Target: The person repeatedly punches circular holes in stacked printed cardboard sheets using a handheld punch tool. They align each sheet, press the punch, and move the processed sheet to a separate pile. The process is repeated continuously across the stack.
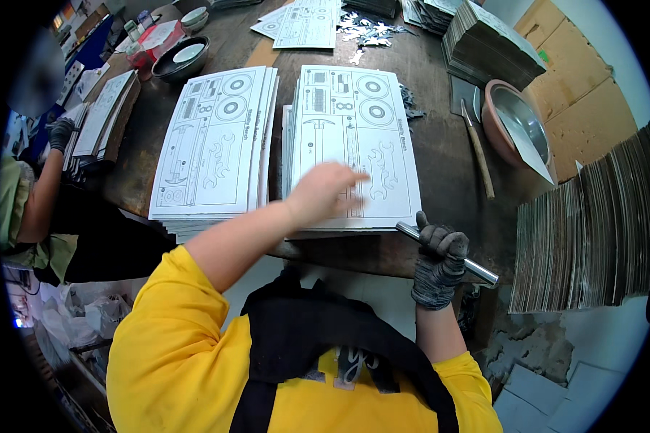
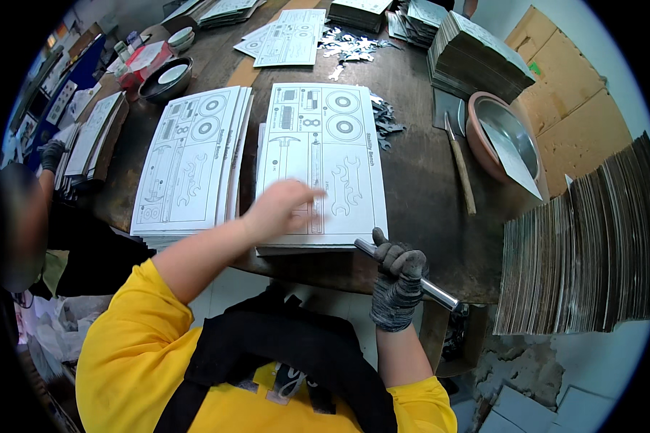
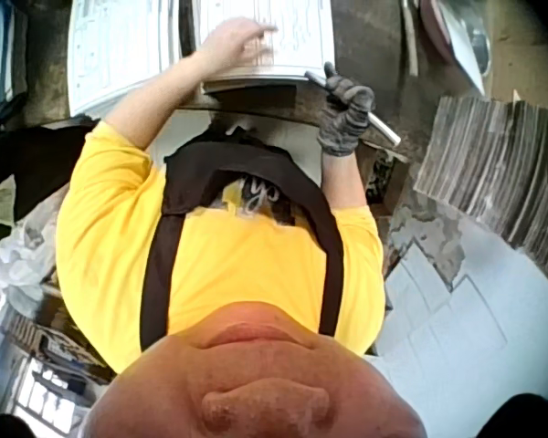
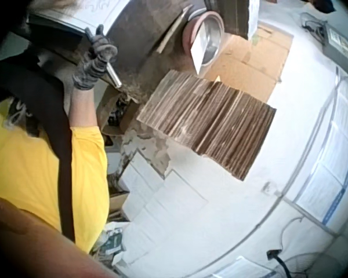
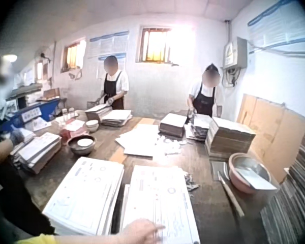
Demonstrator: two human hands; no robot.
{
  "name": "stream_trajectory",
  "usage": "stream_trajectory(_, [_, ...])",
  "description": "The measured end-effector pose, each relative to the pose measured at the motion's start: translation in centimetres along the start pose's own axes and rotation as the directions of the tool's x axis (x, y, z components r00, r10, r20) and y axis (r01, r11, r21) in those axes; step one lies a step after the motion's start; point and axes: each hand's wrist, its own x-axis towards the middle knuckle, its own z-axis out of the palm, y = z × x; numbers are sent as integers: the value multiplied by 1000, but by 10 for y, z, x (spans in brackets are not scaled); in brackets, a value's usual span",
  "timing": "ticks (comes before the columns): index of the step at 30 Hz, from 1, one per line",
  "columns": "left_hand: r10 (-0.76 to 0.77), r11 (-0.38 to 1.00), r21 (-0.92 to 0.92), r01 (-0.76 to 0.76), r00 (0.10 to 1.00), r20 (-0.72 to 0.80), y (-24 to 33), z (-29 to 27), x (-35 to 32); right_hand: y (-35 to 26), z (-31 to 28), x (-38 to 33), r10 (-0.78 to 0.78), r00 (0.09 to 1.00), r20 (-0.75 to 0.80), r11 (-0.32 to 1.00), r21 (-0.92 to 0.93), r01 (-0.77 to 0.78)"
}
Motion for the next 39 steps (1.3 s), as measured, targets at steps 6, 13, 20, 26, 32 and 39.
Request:
stream_trajectory(6, [-32,970,241,-36,961,274,0,-1,-8,25,12,2,55,998,-9,998,20,-54])
stream_trajectory(13, [7,955,284,-84,965,260,-4,5,-11,59,33,9,104,986,129,979,-190,-78])
stream_trajectory(20, [-27,944,325,-57,968,249,-3,9,-13,69,30,-6,-58,782,620,746,-494,447])
stream_trajectory(26, [-36,945,324,-50,966,254,-1,4,-14,61,31,-17,-79,768,636,710,-505,491])
stream_trajectory(32, [-1,953,296,-69,974,228,2,4,-13,52,33,-18,109,916,387,819,-557,138])
stream_trajectory(39, [203,838,503,-211,977,72,37,25,-41,4,3,1,-281,951,131,928,-215,304])
